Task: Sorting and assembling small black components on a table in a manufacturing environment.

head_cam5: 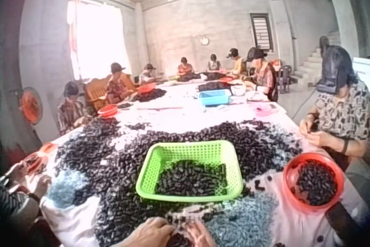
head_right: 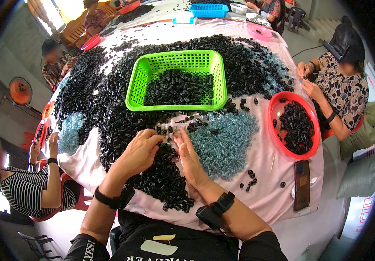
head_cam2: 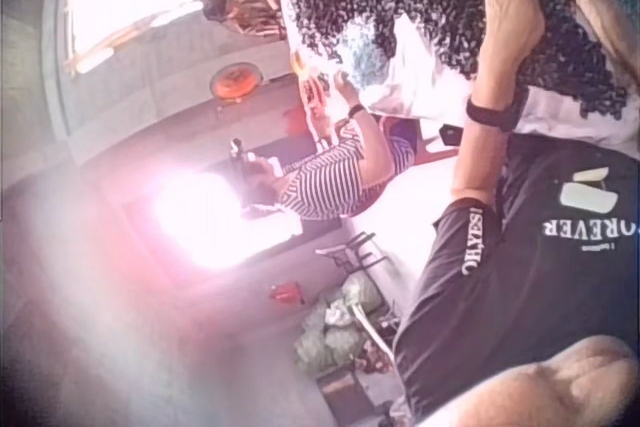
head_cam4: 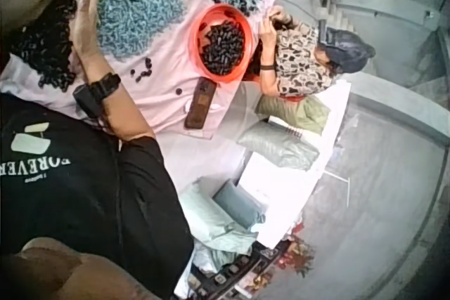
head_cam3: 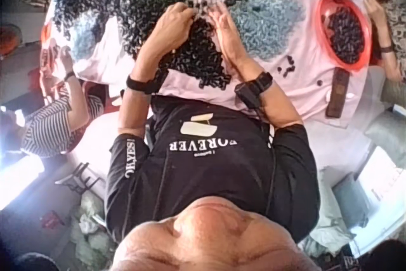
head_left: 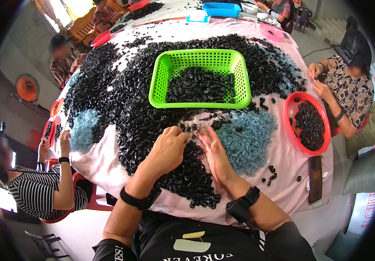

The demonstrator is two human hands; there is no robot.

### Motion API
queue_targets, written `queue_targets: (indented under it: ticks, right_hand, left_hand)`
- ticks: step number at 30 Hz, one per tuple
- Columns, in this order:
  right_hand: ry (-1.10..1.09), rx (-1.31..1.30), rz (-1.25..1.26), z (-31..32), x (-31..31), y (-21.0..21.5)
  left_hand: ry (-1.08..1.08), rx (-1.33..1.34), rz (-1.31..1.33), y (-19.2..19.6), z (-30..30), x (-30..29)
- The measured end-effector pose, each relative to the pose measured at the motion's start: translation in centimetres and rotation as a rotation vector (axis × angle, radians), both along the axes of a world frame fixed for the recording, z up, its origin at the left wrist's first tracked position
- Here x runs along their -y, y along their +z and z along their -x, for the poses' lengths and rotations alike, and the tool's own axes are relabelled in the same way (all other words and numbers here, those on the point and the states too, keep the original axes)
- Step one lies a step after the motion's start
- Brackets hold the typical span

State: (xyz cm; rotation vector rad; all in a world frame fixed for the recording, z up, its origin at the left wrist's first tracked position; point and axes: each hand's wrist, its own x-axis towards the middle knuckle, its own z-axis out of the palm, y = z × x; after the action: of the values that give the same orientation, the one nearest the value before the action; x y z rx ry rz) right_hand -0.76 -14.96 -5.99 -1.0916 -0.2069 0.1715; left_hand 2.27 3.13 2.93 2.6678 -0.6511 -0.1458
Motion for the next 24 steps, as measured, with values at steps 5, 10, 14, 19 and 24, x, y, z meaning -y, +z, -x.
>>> queue_targets:
  ticks: [5,10,14,19,24]
  right_hand:
    - [-0.015,-0.067,-0.130,-0.2,-0.3,1.1]
    - [0.074,-0.172,-0.244,-0.6,0.6,1.6]
    - [0.166,-0.139,-0.161,-0.6,0.9,2.7]
    - [0.092,-0.118,-0.166,-0.4,0.5,2.1]
    - [0.110,-0.107,-0.188,-0.3,0.4,1.6]
  left_hand:
    - [-0.090,0.216,0.063,-3.0,-2.8,1.8]
    - [-0.087,0.038,0.056,-2.4,-3.3,1.9]
    - [0.045,0.025,0.119,-1.6,-2.7,0.4]
    - [0.027,0.170,0.089,-2.5,-1.4,-1.2]
    - [0.079,0.100,0.113,-1.8,-0.9,-1.4]
